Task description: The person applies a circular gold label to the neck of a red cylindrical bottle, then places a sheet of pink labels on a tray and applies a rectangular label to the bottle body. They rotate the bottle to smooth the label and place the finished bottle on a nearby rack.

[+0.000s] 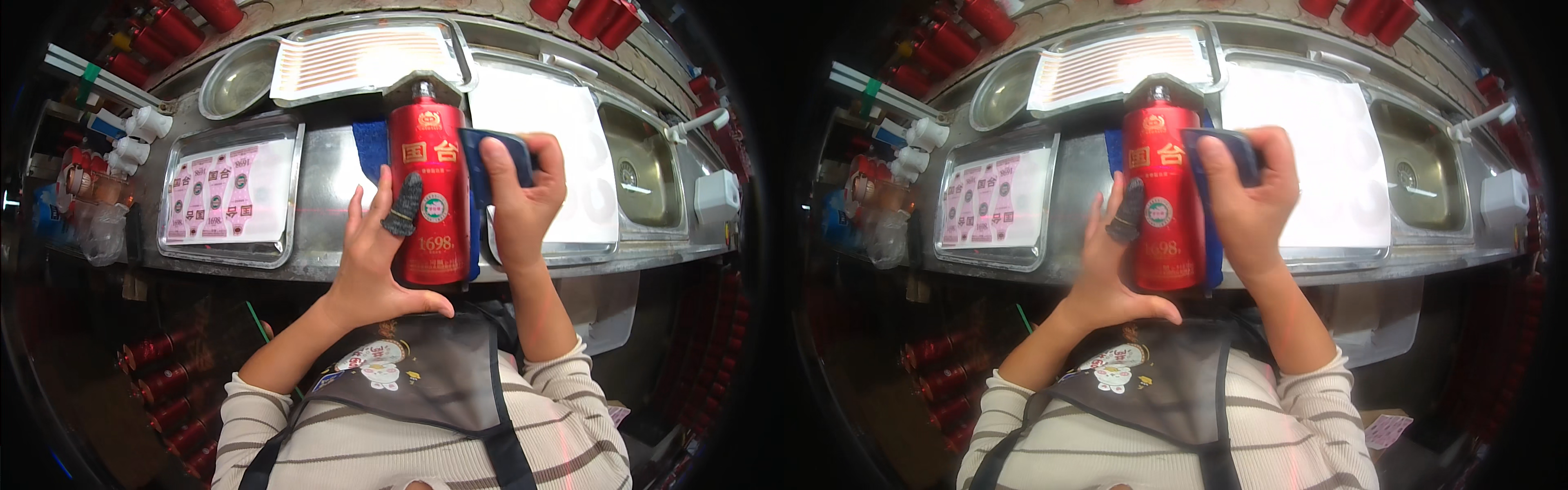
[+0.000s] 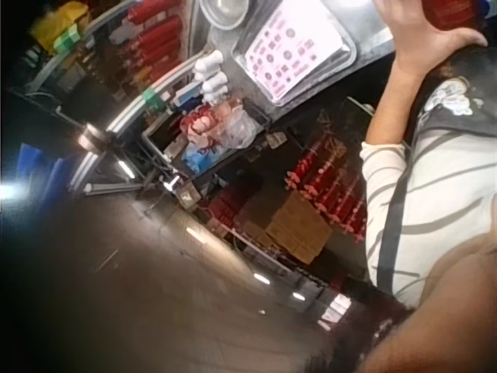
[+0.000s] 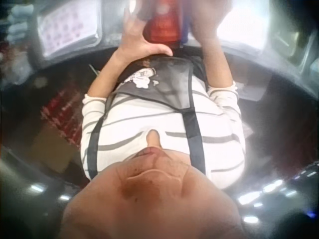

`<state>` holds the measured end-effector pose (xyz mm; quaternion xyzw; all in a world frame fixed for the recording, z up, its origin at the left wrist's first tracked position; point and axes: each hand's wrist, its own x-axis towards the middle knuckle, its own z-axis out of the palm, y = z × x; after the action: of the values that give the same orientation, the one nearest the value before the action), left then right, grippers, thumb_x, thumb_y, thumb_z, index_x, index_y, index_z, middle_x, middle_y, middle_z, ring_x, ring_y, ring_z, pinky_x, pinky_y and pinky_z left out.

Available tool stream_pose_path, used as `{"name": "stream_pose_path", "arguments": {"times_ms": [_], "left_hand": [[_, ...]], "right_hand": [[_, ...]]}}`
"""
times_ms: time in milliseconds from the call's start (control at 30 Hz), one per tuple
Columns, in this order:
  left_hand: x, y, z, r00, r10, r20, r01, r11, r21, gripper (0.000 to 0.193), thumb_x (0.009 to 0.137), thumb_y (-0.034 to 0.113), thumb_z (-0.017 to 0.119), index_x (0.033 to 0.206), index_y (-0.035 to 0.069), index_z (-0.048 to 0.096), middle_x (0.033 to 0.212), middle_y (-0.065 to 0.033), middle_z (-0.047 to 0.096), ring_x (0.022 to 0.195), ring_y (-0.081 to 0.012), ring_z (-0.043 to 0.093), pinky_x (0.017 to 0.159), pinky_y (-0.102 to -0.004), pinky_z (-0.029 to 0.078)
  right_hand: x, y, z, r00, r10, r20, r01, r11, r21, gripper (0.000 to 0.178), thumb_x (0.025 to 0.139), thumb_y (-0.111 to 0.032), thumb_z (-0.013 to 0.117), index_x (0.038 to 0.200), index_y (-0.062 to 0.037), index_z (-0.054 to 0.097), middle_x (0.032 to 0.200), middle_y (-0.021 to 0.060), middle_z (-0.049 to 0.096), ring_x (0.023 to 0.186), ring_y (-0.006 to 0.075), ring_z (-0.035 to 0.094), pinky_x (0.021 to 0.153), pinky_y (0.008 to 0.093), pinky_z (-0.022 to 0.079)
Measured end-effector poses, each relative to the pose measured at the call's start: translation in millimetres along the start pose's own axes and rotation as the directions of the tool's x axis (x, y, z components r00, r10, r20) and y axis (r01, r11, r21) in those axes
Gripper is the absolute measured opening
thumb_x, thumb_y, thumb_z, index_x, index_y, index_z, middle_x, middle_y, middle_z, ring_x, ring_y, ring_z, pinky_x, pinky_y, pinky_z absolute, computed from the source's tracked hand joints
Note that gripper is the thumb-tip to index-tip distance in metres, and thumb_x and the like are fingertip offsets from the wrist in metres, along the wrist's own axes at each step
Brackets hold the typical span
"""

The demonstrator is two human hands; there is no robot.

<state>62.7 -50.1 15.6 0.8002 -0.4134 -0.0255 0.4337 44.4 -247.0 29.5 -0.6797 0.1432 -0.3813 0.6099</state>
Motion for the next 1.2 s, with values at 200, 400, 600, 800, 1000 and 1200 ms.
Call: {"name": "stream_pose_path", "arguments": {"times_ms": [200,400,600,800,1000,1200], "left_hand": [[39,-14,-9,0.999,0.003,-0.047,0.004,0.988,0.156,0.085,0.087,0.069,0.061,0.135,-0.001,0.058,0.144,-0.0389,0.044,0.144,-0.0521,0.032,0.113,-0.0697,0.015],[70,-12,-16,0.986,0.15,-0.08,-0.106,0.909,0.402,0.07,0.087,0.064,0.065,0.104,-0.004,0.07,0.142,-0.0507,0.035,0.137,-0.0582,0.038,0.113,-0.0696,0.016],[79,0,-18,0.964,0.263,-0.025,-0.219,0.848,0.483,0.064,0.086,0.063,0.065,0.102,0.002,0.074,0.146,-0.0448,0.037,0.141,-0.058,0.032,0.115,-0.0695,0.011],[69,19,-25,0.944,0.285,0.166,-0.329,0.787,0.522,0.058,0.086,0.064,0.063,0.099,0.009,0.077,0.149,-0.0335,0.043,0.144,-0.0583,0.024,0.115,-0.0709,0.004],[18,21,-20,0.959,0.195,0.207,-0.26,0.897,0.359,0.055,0.087,0.063,0.064,0.113,0.017,0.077,0.162,-0.0275,0.026,0.15,-0.0567,0.008,0.113,-0.0724,-0.002],[-11,-13,5,1.0,-0.001,-0.024,0.004,0.993,0.116,0.055,0.101,0.06,0.045,0.132,0.021,0.068,0.165,-0.0298,0.013,0.15,-0.0562,0.008,0.114,-0.0686,-0.005]], "right_hand": [[12,34,-25,0.99,0.132,-0.041,-0.134,0.99,-0.045,0.02,0.092,-0.012,0.074,0.087,-0.0047,0.056,0.08,-0.0015,0.06,0.073,0.0053,0.052,0.068,0.022,0.046],[-6,3,-31,0.988,0.153,-0.006,-0.152,0.985,0.084,0.017,0.095,-0.011,0.072,0.095,-0.004,0.056,0.085,-0.0004,0.062,0.078,0.005,0.055,0.071,0.0202,0.047],[-19,-9,-37,0.989,0.146,0.024,-0.147,0.986,0.078,0.017,0.094,-0.011,0.073,0.095,-0.0044,0.057,0.087,-0.0005,0.061,0.08,0.0049,0.055,0.072,0.0208,0.047],[-14,-5,-46,0.996,0.087,0.035,-0.087,0.996,0.005,0.017,0.094,-0.011,0.073,0.096,-0.005,0.057,0.086,-0.0014,0.06,0.078,0.0047,0.054,0.071,0.0208,0.047],[22,-9,-26,0.921,-0.287,0.264,0.321,0.942,-0.097,0.014,0.081,0.002,0.077,0.091,-0.0015,0.067,0.08,0.0025,0.061,0.072,0.0102,0.055,0.065,0.0233,0.045],[31,1,-10,0.81,-0.361,0.463,0.467,0.874,-0.134,0.022,0.074,0.004,0.079,0.092,-0.0037,0.072,0.084,0.0064,0.064,0.08,0.0193,0.06,0.07,0.0295,0.05]]}}
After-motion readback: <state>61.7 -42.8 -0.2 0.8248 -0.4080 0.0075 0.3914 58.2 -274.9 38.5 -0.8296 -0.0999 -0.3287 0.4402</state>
